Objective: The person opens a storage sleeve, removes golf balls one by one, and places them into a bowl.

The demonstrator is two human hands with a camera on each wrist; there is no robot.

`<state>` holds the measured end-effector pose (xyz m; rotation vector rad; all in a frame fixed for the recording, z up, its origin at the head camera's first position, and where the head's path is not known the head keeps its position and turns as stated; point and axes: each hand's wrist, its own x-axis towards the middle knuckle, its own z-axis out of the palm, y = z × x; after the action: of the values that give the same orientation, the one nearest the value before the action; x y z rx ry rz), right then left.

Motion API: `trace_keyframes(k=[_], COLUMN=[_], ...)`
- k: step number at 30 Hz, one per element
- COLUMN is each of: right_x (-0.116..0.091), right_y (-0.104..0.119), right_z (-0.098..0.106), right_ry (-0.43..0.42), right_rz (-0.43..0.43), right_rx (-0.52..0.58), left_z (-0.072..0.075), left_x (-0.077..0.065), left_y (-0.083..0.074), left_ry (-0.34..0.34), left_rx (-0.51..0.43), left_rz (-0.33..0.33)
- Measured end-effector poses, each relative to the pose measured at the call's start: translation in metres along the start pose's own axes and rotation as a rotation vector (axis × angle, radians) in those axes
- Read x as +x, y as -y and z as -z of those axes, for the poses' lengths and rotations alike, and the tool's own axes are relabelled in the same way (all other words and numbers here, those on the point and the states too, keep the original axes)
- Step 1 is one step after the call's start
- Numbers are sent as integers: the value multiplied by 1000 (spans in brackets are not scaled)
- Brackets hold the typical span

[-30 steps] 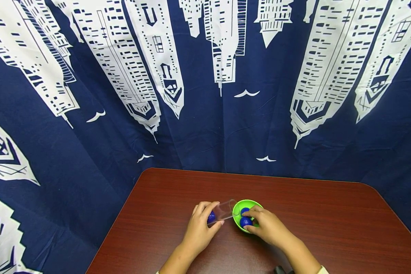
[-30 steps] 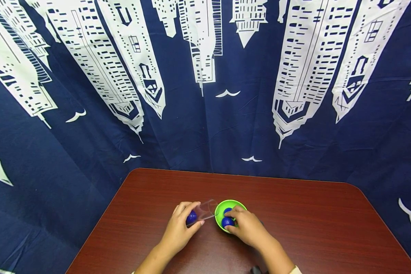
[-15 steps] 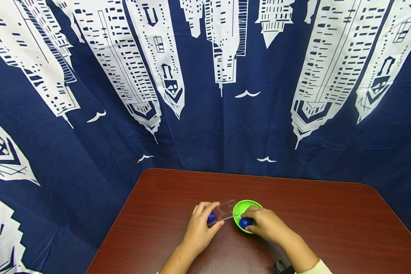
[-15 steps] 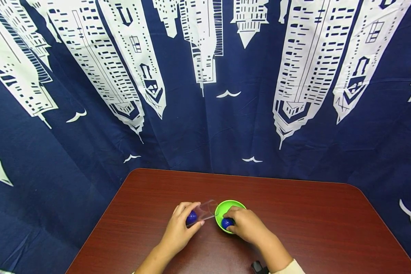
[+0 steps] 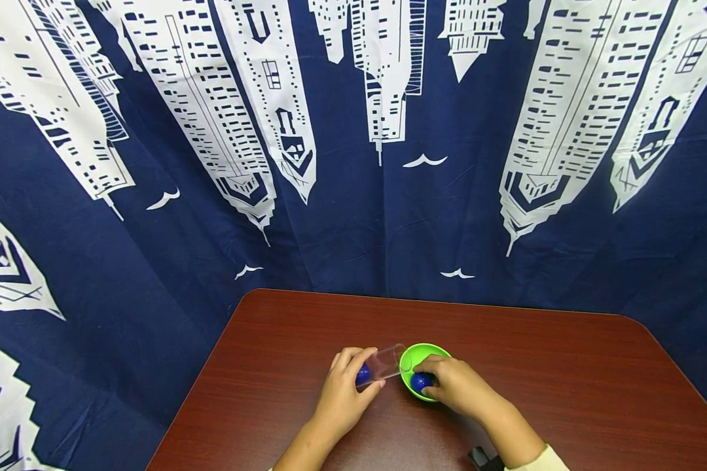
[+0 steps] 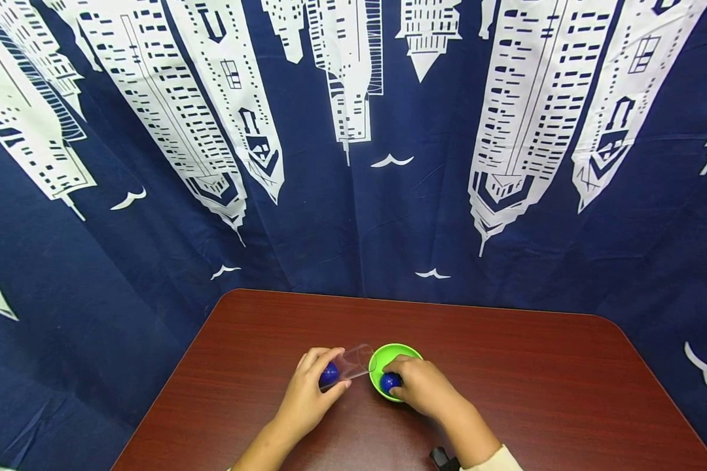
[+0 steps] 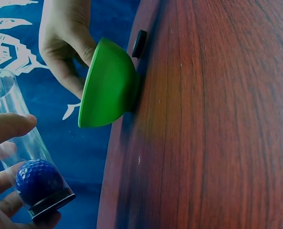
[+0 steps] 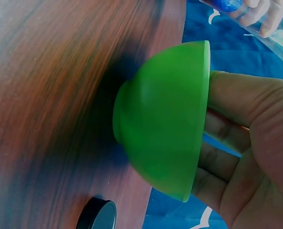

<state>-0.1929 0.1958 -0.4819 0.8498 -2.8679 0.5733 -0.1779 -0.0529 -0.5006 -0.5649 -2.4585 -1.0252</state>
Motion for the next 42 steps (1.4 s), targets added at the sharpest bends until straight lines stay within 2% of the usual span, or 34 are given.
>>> trace_keyframes(k=[9,16,23,31,36,42], right_x=[-2,-6,-11,-15,-18,-23], right_y=[4,6,5,3,5,7], right_z=[2,8,11,7,6,3], right_ry=[0,-44,-156,-353,-393,-416], right_rz=[-37,-60,-119,-59,-78,-110], right_rx=[-5,22,128,232,341,419], left_z=[1,2,5,8,8,10], left_x=[0,1,3,9,13,14], left_y=[0,0,-2,-5,-6,-10], left_ry=[4,-13,-27,-14,-32,-31], left_rx=[1,12,20,45,86,167], left_rz=[0,-15,-28,-41,-90,-160])
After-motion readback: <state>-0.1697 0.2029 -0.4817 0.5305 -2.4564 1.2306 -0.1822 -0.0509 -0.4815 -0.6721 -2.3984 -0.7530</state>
